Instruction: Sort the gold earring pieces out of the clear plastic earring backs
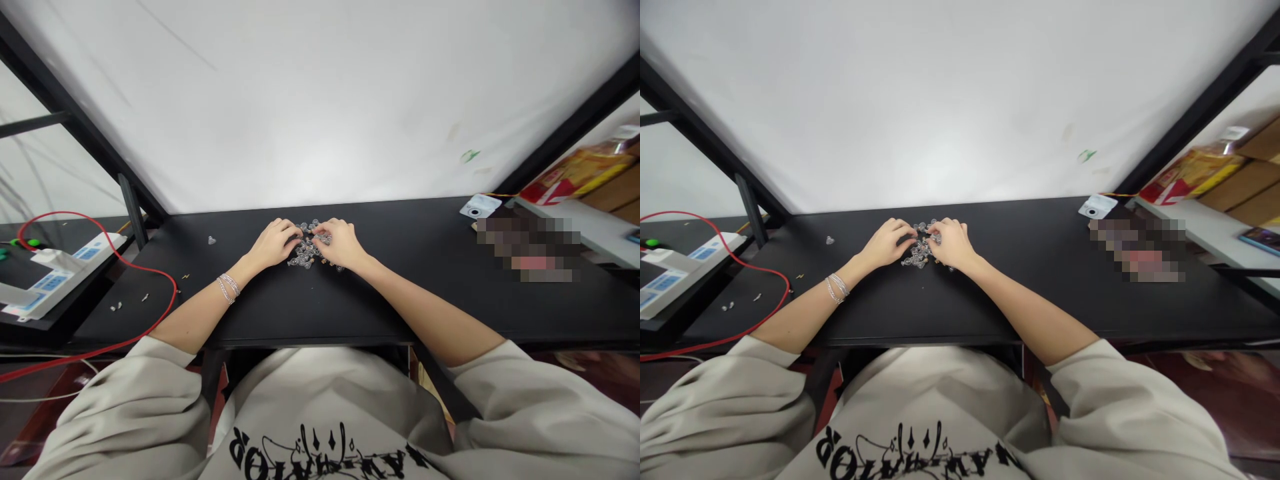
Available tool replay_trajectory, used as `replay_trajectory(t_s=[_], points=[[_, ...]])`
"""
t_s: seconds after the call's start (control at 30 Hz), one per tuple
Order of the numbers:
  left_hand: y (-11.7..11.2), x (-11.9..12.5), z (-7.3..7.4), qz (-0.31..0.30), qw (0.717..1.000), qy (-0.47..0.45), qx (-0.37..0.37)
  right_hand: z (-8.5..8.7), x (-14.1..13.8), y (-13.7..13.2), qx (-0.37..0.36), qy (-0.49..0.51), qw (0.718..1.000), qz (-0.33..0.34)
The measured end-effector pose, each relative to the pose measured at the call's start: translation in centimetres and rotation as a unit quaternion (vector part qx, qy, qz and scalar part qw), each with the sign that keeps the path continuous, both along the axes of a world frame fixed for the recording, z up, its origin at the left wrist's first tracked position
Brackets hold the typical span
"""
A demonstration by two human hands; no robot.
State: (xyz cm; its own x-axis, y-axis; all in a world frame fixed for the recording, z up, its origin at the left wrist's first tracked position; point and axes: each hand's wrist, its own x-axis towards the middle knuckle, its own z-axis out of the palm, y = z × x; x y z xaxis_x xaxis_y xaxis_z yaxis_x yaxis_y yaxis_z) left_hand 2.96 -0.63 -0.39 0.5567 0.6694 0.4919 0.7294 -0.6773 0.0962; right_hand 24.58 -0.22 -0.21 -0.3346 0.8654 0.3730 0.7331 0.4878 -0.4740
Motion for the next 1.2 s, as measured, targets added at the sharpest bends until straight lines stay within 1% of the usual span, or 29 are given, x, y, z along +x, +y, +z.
replay_trajectory(t_s=[0.07,0.13,0.23,0.37,0.47,0.57,0.77,0.97,1.2], points=[[-0.3,0.3,0.2,-0.023,0.999,-0.034,0.015,0.0,-0.1,-0.3,0.005,0.0,1.0,0.028],[-0.7,0.6,0.2,-0.029,0.998,-0.057,0.011,0.1,-0.2,-0.5,0.013,0.001,0.998,0.055],[-1.0,0.9,0.1,-0.011,0.996,-0.092,-0.011,0.2,-0.3,-0.6,0.028,0.02,0.995,0.089],[-0.9,0.9,-0.2,0.01,0.985,-0.164,-0.059,0.2,-0.3,-0.6,0.007,0.082,0.989,0.125],[-0.8,1.0,-0.4,0.015,0.974,-0.209,-0.085,0.1,-0.3,-0.5,-0.002,0.108,0.983,0.146],[-0.9,1.1,-0.3,0.008,0.97,-0.225,-0.097,-0.1,-0.3,-0.5,0.007,0.102,0.983,0.15],[-1.0,1.1,-0.1,-0.02,0.965,-0.245,-0.097,0.0,-0.3,-0.4,0.003,0.082,0.988,0.13],[-1.2,1.2,0.1,-0.013,0.958,-0.272,-0.089,0.4,-0.4,-0.7,-0.003,0.053,0.99,0.134],[-0.8,1.1,0.0,-0.029,0.932,-0.329,-0.152,1.2,-0.5,-1.2,-0.007,0.053,0.987,0.15]])
